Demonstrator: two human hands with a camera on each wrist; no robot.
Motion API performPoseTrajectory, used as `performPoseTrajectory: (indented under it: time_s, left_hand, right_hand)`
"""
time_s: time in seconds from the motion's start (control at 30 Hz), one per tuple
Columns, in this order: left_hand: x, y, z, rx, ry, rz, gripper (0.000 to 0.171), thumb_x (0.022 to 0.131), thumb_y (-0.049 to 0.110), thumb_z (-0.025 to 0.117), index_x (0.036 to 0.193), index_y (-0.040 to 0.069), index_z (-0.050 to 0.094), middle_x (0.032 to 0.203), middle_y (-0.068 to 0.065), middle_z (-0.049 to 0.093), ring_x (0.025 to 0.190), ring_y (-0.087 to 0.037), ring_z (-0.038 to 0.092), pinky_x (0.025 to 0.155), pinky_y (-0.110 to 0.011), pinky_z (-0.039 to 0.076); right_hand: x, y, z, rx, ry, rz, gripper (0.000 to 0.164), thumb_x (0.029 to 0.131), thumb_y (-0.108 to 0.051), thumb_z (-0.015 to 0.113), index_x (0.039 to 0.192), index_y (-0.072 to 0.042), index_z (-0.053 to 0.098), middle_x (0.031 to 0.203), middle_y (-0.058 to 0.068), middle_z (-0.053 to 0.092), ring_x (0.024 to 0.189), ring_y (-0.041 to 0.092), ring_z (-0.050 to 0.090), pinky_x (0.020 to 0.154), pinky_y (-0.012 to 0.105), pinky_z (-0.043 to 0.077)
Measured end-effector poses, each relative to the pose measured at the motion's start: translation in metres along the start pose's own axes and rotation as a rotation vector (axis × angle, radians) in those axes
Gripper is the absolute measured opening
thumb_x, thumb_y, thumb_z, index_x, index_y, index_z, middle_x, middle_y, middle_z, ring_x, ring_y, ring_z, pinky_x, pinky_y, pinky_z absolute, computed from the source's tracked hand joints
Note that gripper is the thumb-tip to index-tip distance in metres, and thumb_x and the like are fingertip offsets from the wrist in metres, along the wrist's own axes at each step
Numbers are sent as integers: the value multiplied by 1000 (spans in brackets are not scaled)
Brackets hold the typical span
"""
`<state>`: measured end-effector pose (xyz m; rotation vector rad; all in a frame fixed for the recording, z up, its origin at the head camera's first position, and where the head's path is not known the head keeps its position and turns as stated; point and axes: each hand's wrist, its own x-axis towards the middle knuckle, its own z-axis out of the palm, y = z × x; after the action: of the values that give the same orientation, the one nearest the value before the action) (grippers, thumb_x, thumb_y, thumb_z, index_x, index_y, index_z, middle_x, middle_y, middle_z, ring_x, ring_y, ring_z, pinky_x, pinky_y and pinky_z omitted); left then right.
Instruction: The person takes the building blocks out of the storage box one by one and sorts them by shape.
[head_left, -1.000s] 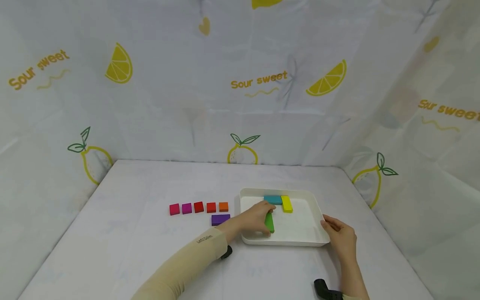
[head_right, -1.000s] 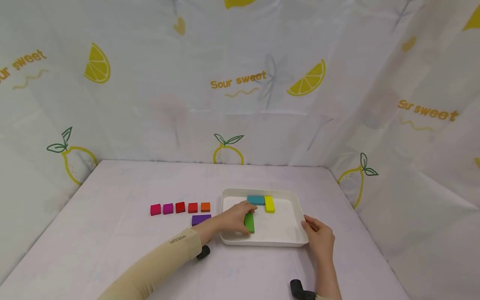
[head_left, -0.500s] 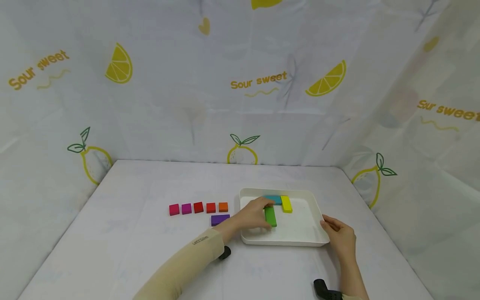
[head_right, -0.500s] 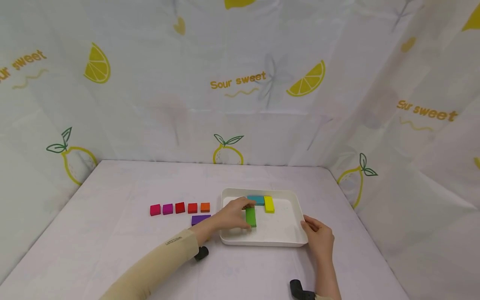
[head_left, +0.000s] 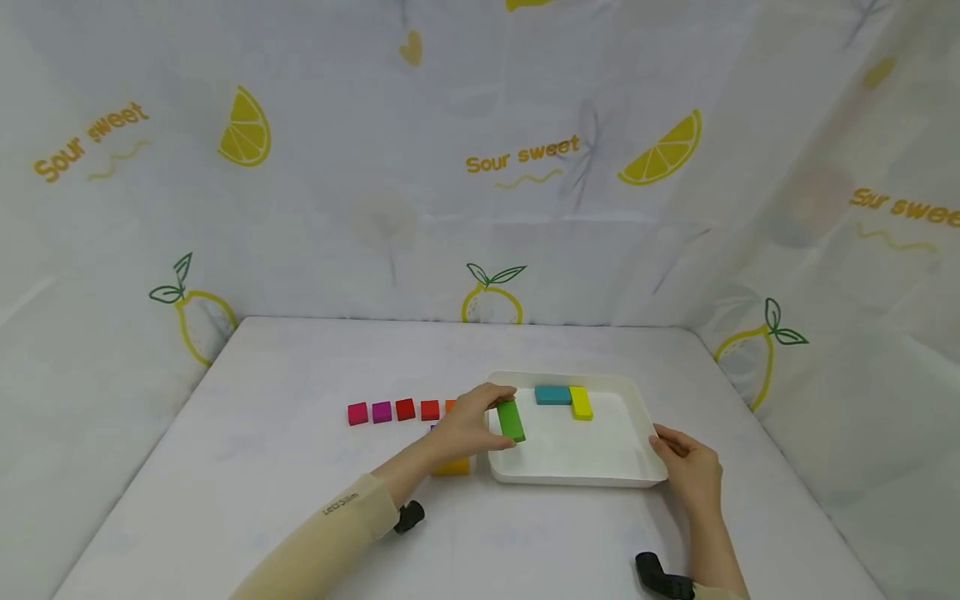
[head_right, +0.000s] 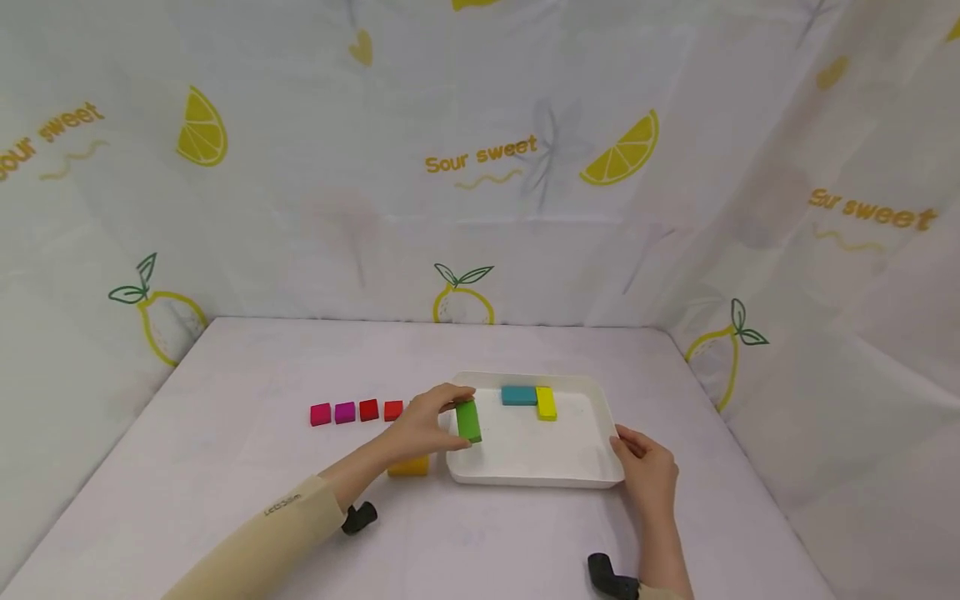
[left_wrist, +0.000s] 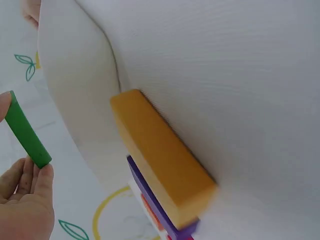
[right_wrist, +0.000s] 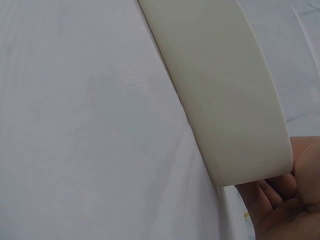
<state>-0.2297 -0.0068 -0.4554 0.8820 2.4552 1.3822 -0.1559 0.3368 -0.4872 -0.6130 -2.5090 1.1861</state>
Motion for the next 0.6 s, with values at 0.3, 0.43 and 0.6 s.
performPoseTrajectory:
  time_s: [0.3,0.43,0.6]
  left_hand:
    - [-58,-11,-13,73,179,-97,72,76,17,83,139,6,51,131,-5,61,114,-20,59,98,-40,57]
    - [-81,-11,-7,108,246,-165,72,75,16,85,137,2,53,127,-7,61,113,-21,59,95,-37,59]
    - [-99,-8,-1,156,242,-189,73,73,15,86,136,-3,54,126,-12,62,115,-26,61,95,-38,58]
  right_hand:
    - [2,0,2,-7,-3,0,37,94,-30,67,122,-7,70,118,18,71,74,-32,41,66,-5,38]
    - [2,0,2,-1,1,-4,36,94,-28,68,121,-6,70,117,19,71,73,-32,41,65,-5,39]
    - [4,1,2,-8,13,1,35,92,-28,69,120,-7,71,113,17,73,72,-33,40,66,-4,38]
